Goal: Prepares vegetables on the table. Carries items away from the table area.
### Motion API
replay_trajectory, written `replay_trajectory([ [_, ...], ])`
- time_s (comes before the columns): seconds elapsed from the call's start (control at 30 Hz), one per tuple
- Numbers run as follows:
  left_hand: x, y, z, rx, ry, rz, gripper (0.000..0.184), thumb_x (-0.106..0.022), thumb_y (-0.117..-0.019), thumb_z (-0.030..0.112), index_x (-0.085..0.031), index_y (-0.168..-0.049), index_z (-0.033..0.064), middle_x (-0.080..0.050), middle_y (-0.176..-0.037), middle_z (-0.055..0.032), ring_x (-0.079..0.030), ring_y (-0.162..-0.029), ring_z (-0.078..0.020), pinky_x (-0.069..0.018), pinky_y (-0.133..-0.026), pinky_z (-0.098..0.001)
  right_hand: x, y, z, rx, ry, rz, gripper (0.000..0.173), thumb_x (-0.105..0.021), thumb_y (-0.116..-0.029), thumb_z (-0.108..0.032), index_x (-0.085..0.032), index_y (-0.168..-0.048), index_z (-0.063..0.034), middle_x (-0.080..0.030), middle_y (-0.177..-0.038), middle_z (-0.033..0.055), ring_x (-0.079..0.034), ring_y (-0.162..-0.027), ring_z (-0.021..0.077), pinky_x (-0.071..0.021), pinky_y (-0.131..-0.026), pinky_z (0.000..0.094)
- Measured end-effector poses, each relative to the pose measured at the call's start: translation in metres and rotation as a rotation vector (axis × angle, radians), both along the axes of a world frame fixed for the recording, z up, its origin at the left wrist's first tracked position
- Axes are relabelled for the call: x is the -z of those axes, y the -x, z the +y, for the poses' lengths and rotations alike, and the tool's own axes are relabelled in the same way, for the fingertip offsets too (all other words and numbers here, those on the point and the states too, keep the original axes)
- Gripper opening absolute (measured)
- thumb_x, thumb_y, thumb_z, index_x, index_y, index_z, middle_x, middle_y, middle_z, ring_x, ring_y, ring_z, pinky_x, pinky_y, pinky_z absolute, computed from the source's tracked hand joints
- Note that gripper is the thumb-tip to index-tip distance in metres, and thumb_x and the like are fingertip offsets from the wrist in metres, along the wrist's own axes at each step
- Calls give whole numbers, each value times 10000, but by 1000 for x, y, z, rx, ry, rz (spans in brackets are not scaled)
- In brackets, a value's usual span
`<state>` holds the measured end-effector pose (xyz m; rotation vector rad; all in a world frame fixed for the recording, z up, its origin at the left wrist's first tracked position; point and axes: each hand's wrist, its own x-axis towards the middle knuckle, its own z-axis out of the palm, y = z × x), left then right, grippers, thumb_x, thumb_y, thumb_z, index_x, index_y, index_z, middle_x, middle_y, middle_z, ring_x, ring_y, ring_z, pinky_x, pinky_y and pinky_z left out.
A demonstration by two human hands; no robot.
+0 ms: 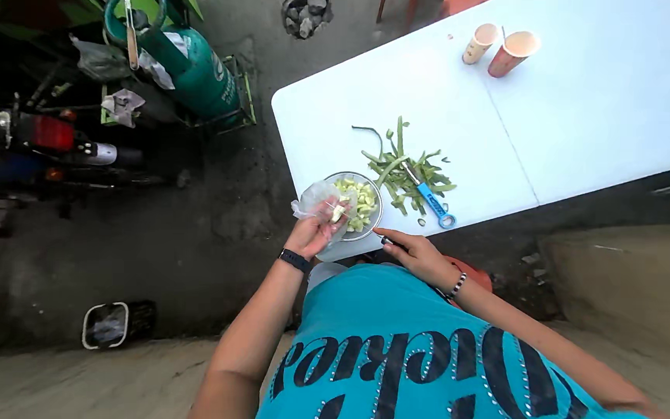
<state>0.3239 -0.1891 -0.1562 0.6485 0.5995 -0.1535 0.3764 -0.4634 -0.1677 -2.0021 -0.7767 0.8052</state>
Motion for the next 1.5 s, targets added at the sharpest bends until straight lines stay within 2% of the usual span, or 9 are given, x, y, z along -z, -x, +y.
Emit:
replay_trajectory([
  [0.27, 0, 0, -6, 8, -1, 86, 359, -415, -1007, -68, -514, -1341, 16, -649, -1224, -175, -662, -1107, -291, -545, -980, -458, 6, 0, 7, -35, 132, 35, 436, -427, -1094, -400, -550, -1488, -258, -726, -1085, 127, -696, -938, 282, -534, -878, 548],
  [0.43, 7, -1, -7, -41, -13, 115, 325, -405, -981, -94, -527, -1264, 11, -661, -1142, -174, -667, -1032, -283, -549, -947, -458, -2, 5, 14, -40, 266, -179, 437, -433, -1098, -375, -542, -1503, -255, -723, -1172, 160, -709, -1029, 370, -543, -873, 599],
  [0.5, 7, -1, -6, -67, -11, 134, 316, -398, -996, -72, -516, -1276, 16, -647, -1172, -163, -665, -1037, -274, -555, -943, -444, -2, 7, 13, -3, 208, -228, 429, -454, -1090, -358, -567, -1484, -233, -728, -1123, 168, -717, -967, 371, -553, -817, 591],
  [0.7, 5, -4, -3, -68, -4, 116, 370, -379, -1030, -8, -459, -1391, -9, -634, -1262, -181, -658, -1126, -272, -545, -978, -414, -1, 3, 5, -10, 34, 0, 449, -424, -1092, -417, -564, -1482, -245, -731, -1081, 102, -692, -913, 223, -550, -862, 489],
  [0.8, 7, -3, -4, -48, -15, 71, 387, -358, -1043, 19, -436, -1421, -8, -636, -1287, -183, -653, -1157, -274, -535, -997, -414, 0, 3, 5, -23, 31, 28, 453, -421, -1091, -417, -564, -1481, -236, -728, -1078, 106, -693, -913, 223, -550, -869, 493],
  [1.17, 11, -2, -6, -46, 50, 71, 353, -322, -1075, 52, -479, -1389, 12, -650, -1267, -192, -659, -1133, -292, -534, -982, -438, 6, 0, 7, -45, 50, 111, 441, -434, -1095, -393, -566, -1476, -215, -718, -1066, 98, -672, -882, 173, -544, -856, 416],
  [1.3, 13, -1, -6, -35, 62, 75, 338, -315, -1065, 20, -490, -1352, -4, -653, -1248, -222, -656, -1149, -339, -532, -991, -484, 8, -2, 10, -67, 103, 130, 434, -431, -1096, -405, -563, -1475, -241, -718, -1093, 105, -681, -914, 202, -541, -873, 451],
  [1.4, 14, -1, -5, -24, 31, 87, 376, -311, -1038, -26, -455, -1385, -2, -643, -1269, -211, -654, -1150, -319, -533, -986, -460, 5, -2, 15, -79, 165, 83, 434, -431, -1094, -405, -556, -1482, -257, -727, -1112, 125, -699, -980, 276, -531, -908, 545],
  [1.5, 10, -2, -5, -25, 2, 70, 418, -303, -1028, -54, -418, -1425, 9, -637, -1286, -207, -649, -1165, -310, -524, -1003, -455, 6, -3, 16, -74, 158, 63, 432, -434, -1093, -403, -558, -1480, -256, -723, -1066, 119, -690, -937, 268, -532, -877, 535],
])
